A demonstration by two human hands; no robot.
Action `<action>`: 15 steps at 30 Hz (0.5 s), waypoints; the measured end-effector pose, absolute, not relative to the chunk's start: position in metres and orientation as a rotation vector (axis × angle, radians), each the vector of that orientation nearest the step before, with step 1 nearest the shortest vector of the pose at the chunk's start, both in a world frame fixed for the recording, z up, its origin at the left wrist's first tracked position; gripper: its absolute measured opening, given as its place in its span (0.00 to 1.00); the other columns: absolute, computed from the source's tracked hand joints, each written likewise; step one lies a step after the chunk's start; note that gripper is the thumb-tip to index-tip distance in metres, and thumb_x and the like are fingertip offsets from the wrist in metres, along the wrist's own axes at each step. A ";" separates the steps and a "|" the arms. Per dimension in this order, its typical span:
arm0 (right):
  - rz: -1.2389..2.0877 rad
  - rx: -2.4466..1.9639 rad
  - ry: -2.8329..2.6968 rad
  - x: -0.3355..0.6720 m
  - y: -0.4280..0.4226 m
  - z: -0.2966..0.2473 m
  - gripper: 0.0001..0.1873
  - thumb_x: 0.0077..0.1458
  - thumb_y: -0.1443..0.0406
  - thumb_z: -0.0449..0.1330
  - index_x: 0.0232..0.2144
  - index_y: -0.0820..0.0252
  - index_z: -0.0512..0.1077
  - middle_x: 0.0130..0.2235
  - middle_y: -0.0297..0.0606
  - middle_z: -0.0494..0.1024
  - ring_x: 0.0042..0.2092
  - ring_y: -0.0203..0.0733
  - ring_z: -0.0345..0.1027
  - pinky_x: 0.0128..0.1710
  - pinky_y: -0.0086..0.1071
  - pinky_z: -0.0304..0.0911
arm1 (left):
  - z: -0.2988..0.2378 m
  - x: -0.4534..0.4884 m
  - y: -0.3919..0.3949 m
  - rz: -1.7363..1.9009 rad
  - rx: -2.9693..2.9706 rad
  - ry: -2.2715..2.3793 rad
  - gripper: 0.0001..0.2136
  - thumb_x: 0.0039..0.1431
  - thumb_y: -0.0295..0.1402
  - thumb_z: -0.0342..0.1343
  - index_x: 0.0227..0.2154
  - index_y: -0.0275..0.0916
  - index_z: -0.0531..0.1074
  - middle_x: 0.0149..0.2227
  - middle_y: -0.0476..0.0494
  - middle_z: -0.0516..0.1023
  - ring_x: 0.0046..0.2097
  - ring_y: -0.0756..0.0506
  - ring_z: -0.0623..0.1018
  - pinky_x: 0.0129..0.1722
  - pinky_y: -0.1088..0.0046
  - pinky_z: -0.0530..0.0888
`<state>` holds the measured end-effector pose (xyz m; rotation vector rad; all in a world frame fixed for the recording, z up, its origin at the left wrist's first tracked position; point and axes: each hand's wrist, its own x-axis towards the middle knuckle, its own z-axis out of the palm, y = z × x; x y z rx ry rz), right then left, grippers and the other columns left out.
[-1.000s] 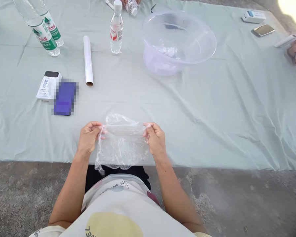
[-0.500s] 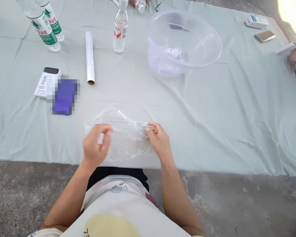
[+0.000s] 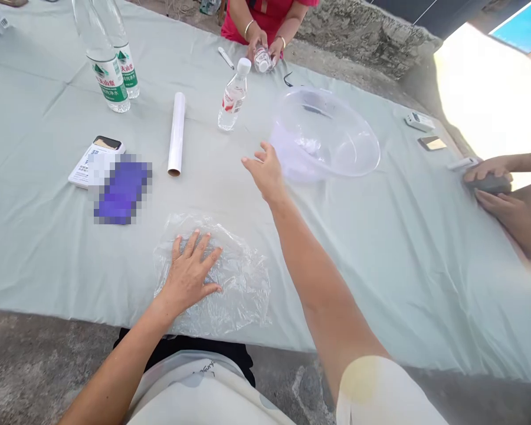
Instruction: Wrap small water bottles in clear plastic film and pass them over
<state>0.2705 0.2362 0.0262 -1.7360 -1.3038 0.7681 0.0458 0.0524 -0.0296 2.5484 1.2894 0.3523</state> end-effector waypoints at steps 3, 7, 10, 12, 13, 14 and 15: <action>0.928 -1.728 -1.236 0.257 0.322 0.010 0.49 0.55 0.61 0.63 0.69 0.64 0.39 0.69 0.60 0.52 0.68 0.52 0.55 0.61 0.51 0.60 | -0.030 0.045 0.051 0.343 2.521 1.323 0.39 0.46 0.46 0.71 0.62 0.45 0.67 0.69 0.30 0.59 0.70 0.25 0.55 0.65 0.31 0.48; 0.795 -1.720 -1.175 0.244 0.394 0.010 0.54 0.53 0.66 0.64 0.69 0.66 0.33 0.70 0.60 0.49 0.70 0.49 0.50 0.66 0.50 0.53 | -0.031 0.047 0.049 0.317 2.497 1.362 0.43 0.44 0.50 0.71 0.63 0.46 0.64 0.70 0.31 0.55 0.71 0.24 0.52 0.64 0.29 0.47; 0.667 -1.746 -1.139 0.239 0.423 0.019 0.55 0.52 0.68 0.64 0.70 0.67 0.33 0.69 0.55 0.54 0.69 0.47 0.52 0.67 0.44 0.51 | -0.034 0.048 0.050 0.296 2.489 1.382 0.45 0.43 0.52 0.70 0.64 0.46 0.63 0.71 0.30 0.53 0.71 0.23 0.50 0.63 0.28 0.48; 0.666 -1.736 -1.147 0.237 0.435 0.023 0.44 0.58 0.68 0.58 0.69 0.67 0.39 0.66 0.51 0.60 0.67 0.46 0.56 0.67 0.41 0.51 | -0.035 0.049 0.051 0.285 2.483 1.387 0.46 0.43 0.52 0.70 0.65 0.46 0.62 0.71 0.30 0.52 0.71 0.23 0.49 0.63 0.28 0.47; 0.679 -1.730 -1.157 0.237 0.439 0.024 0.37 0.60 0.68 0.54 0.67 0.68 0.44 0.64 0.48 0.63 0.66 0.46 0.59 0.66 0.40 0.52 | -0.035 0.050 0.052 0.280 2.480 1.388 0.46 0.42 0.52 0.71 0.65 0.46 0.62 0.71 0.30 0.52 0.71 0.22 0.48 0.63 0.28 0.47; 0.692 -1.728 -1.165 0.236 0.441 0.024 0.30 0.62 0.68 0.50 0.65 0.69 0.49 0.61 0.45 0.66 0.64 0.45 0.61 0.64 0.40 0.54 | -0.035 0.050 0.052 0.275 2.477 1.388 0.46 0.42 0.52 0.71 0.65 0.46 0.62 0.71 0.30 0.52 0.71 0.22 0.48 0.63 0.28 0.46; 0.702 -1.727 -1.168 0.236 0.442 0.024 0.26 0.63 0.68 0.47 0.62 0.70 0.53 0.58 0.43 0.68 0.62 0.45 0.63 0.62 0.41 0.55 | -0.034 0.050 0.053 0.269 2.472 1.389 0.47 0.42 0.52 0.71 0.65 0.46 0.62 0.71 0.30 0.52 0.71 0.22 0.48 0.63 0.27 0.46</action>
